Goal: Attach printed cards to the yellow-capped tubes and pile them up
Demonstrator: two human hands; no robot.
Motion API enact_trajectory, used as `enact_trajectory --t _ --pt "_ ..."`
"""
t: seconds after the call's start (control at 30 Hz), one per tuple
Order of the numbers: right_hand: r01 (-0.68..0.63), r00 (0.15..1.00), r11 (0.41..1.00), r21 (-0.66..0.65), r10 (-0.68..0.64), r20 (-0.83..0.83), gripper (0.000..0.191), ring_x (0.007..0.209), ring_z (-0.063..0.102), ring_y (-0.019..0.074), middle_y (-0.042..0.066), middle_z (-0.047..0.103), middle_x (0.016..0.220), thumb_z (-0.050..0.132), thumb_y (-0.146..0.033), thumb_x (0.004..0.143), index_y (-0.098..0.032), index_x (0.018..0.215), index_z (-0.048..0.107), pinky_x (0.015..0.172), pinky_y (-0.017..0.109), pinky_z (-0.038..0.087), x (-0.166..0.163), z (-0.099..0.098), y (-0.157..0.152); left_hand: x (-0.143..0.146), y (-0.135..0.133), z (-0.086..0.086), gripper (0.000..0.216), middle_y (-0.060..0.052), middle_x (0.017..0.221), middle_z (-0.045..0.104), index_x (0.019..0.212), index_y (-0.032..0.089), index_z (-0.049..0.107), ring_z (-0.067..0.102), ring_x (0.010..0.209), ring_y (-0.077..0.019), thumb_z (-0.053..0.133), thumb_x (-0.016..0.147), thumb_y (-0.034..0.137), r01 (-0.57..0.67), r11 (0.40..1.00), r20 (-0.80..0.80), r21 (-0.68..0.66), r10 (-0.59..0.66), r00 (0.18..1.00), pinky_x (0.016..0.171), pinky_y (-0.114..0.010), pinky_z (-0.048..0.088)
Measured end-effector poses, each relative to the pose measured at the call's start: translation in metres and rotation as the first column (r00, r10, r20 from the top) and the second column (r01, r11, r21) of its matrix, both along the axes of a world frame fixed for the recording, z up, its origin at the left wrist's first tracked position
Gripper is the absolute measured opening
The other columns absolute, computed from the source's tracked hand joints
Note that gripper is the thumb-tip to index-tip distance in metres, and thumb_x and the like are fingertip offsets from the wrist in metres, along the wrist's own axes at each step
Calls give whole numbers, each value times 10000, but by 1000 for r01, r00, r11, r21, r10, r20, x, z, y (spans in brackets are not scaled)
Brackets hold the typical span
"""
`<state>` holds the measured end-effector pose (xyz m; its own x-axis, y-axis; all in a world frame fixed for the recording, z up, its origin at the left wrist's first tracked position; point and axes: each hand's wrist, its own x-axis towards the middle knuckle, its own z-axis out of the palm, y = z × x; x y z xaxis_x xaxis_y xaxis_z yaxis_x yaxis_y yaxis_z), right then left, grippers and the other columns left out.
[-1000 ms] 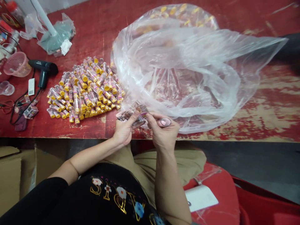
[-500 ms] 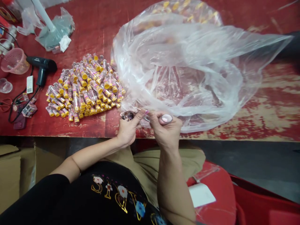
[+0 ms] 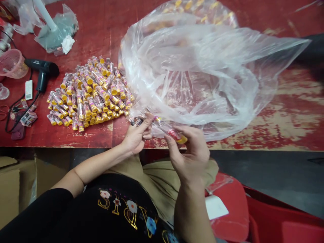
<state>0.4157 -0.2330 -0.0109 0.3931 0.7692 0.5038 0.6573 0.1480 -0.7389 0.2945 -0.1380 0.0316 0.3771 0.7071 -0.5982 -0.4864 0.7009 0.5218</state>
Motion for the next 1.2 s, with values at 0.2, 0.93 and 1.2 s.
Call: enact_trajectory --t 0.2,0.93,1.2 --pt "-18 994 989 146 1 112 446 955 742 200 55 765 1089 812 -156 867 -317 1278 756 849 350 630 1 4 -8 -5 -1 -5 570 106 618 437 767 159 526 343 462 8 1023 582 366 41 998 -39 49 -39 998 423 -142 170" --pt "48 998 994 95 -44 -39 435 981 754 229 55 782 1085 845 -173 838 -319 1242 780 886 416 651 11 -1 -20 -8 -2 -9 475 98 566 455 705 145 568 283 407 17 989 651 358 163 984 -67 66 -159 985 410 -171 138" --pt "57 998 993 100 -57 2 529 1053 770 238 66 789 1178 781 -145 883 -325 1376 714 962 428 657 -3 -4 -23 -7 -8 -14 518 59 646 558 726 144 602 329 433 16 999 598 451 158 975 -113 158 -141 984 410 -179 171"
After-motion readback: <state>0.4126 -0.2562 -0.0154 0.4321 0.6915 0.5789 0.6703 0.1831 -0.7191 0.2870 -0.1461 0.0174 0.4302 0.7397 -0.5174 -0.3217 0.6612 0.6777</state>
